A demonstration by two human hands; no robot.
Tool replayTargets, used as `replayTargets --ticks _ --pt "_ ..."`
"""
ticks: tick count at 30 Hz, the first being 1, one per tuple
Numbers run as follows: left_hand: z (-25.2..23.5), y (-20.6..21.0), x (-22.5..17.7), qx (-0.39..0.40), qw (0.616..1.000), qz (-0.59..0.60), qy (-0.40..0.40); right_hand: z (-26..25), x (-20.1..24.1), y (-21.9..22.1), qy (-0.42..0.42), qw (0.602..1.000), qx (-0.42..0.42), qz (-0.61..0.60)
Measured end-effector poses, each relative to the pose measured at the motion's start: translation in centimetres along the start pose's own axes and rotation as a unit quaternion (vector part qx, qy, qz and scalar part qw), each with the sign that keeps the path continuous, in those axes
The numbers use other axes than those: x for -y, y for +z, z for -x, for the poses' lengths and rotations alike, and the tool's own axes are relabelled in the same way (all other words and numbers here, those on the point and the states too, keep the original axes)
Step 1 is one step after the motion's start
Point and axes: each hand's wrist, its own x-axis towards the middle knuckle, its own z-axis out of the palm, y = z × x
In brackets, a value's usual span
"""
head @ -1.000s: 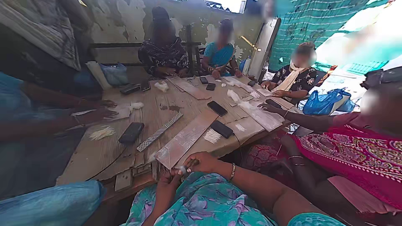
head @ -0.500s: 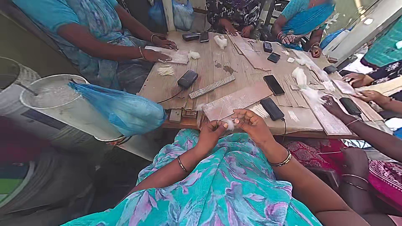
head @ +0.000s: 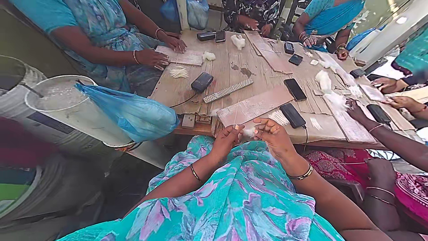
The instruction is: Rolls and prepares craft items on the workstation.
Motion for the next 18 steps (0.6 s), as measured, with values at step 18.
replayTargets --ticks 18 --pt "-0.23 0.10 0.77 0.019 0.999 -0.037 0.005 -0.12 -0.98 0.67 0.046 0.998 -0.025 -0.027"
